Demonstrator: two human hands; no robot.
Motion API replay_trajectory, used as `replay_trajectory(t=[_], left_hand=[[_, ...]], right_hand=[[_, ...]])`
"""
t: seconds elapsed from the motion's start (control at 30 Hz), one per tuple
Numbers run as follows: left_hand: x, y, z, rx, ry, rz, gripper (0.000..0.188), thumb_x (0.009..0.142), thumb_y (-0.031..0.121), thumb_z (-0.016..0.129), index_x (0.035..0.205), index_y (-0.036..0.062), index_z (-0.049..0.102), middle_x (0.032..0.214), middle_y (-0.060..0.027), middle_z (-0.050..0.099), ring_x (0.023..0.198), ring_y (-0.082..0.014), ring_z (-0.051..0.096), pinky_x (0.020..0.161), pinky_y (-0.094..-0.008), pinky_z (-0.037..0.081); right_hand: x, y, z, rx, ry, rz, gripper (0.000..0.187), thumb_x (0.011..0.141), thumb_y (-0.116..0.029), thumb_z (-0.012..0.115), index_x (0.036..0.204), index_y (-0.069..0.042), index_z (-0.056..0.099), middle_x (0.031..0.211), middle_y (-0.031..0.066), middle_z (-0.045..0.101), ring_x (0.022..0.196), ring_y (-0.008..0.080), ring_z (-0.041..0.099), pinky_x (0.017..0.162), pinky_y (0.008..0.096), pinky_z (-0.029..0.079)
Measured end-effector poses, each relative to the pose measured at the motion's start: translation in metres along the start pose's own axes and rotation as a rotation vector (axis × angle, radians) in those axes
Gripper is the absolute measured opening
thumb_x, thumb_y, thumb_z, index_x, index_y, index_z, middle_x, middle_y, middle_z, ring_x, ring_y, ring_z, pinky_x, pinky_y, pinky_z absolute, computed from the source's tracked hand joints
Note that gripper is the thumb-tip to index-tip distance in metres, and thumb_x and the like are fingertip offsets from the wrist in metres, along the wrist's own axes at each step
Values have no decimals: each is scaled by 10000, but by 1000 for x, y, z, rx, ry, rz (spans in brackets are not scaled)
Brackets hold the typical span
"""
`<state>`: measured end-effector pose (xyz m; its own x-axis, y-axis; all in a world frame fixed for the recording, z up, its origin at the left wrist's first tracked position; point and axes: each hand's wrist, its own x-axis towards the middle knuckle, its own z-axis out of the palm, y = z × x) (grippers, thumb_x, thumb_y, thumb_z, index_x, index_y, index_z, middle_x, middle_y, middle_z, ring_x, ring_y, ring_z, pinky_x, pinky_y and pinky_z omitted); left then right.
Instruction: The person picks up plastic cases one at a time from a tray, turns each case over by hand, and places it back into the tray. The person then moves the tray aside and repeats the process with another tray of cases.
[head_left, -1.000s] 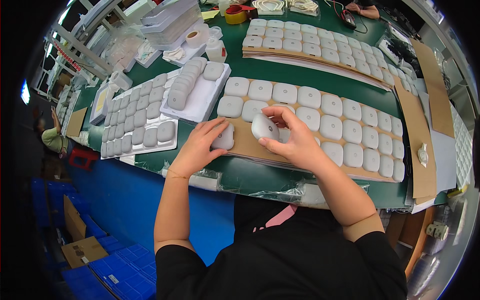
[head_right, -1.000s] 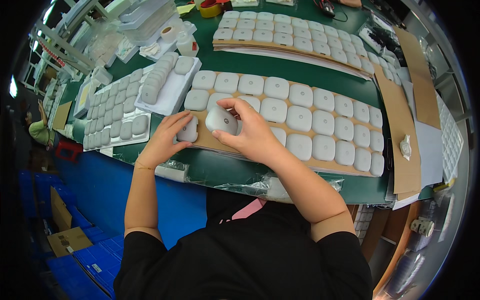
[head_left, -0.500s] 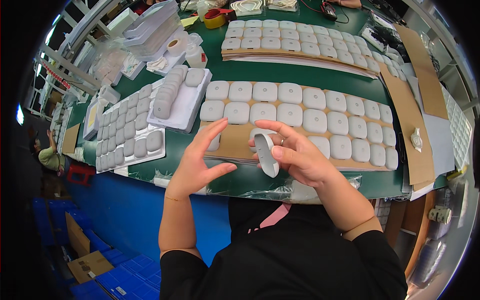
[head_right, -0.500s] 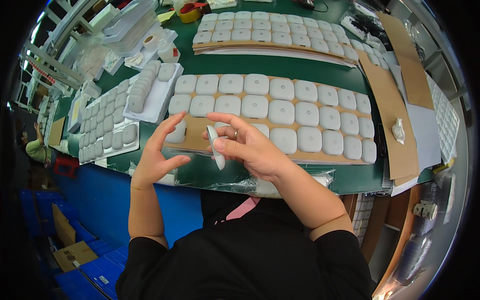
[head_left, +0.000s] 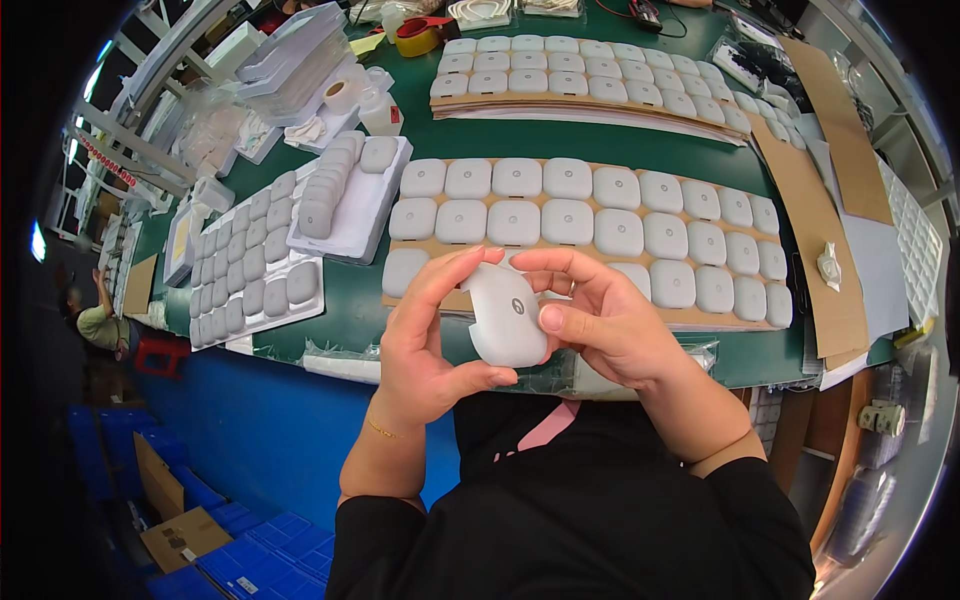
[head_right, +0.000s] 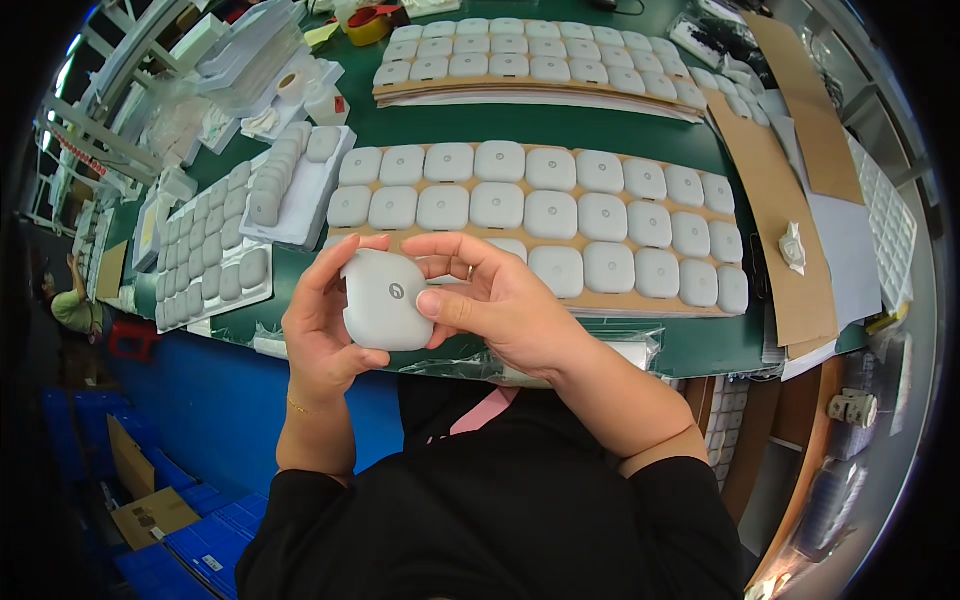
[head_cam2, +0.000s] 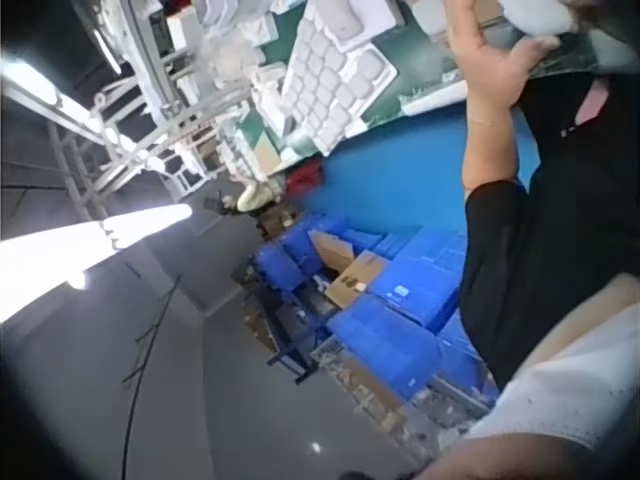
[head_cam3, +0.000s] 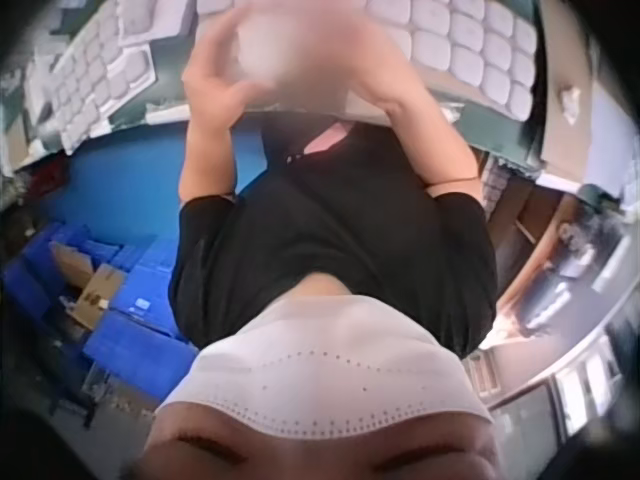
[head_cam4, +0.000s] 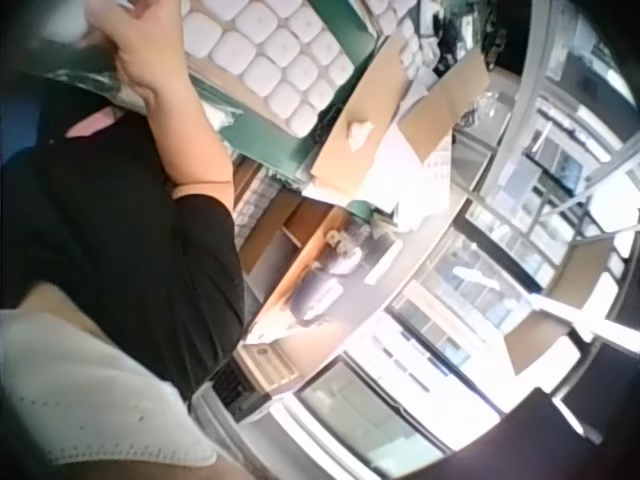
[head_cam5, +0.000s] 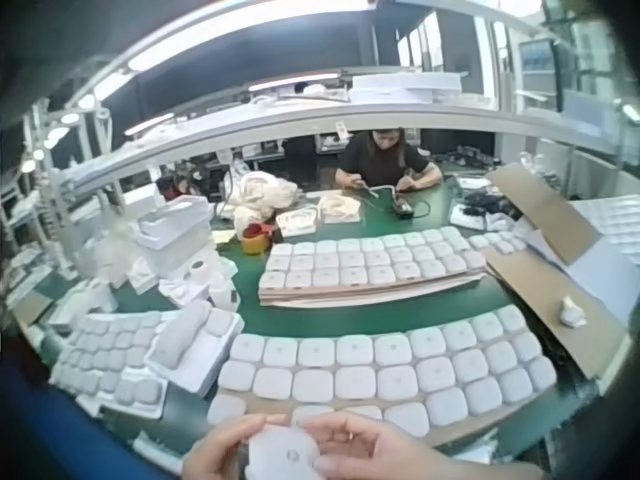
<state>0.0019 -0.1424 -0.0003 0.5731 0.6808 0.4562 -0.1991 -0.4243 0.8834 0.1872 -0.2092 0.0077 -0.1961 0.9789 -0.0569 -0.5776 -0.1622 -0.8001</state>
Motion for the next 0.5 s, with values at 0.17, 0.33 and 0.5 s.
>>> replay_trajectory(t=[0.17,0.33,0.5], left_hand=[[-2,-5,2,-99,55,-41,756,782,458,682,1282,-61,453,1199,-204,560,1105,-246,536,963,-360,386],[-2,-3,0,-116,41,-77,659,908,466,503,1280,-76,452,1209,-220,552,1101,-244,544,941,-345,413],[-3,0,1,-125,30,-89,592,945,403,467,1284,-82,442,1231,-235,535,1118,-255,542,933,-334,427]], right_hand=[[-1,-2,-3,157,20,39,399,863,-72,609,1232,1,476,1063,104,548,862,143,601,644,237,559],[-2,-7,1,251,25,17,360,880,-64,581,1217,27,493,1121,131,556,897,177,621,671,262,587],[-3,-11,5,213,33,-1,354,891,-72,567,1223,26,493,1157,128,554,928,182,618,682,269,588]])
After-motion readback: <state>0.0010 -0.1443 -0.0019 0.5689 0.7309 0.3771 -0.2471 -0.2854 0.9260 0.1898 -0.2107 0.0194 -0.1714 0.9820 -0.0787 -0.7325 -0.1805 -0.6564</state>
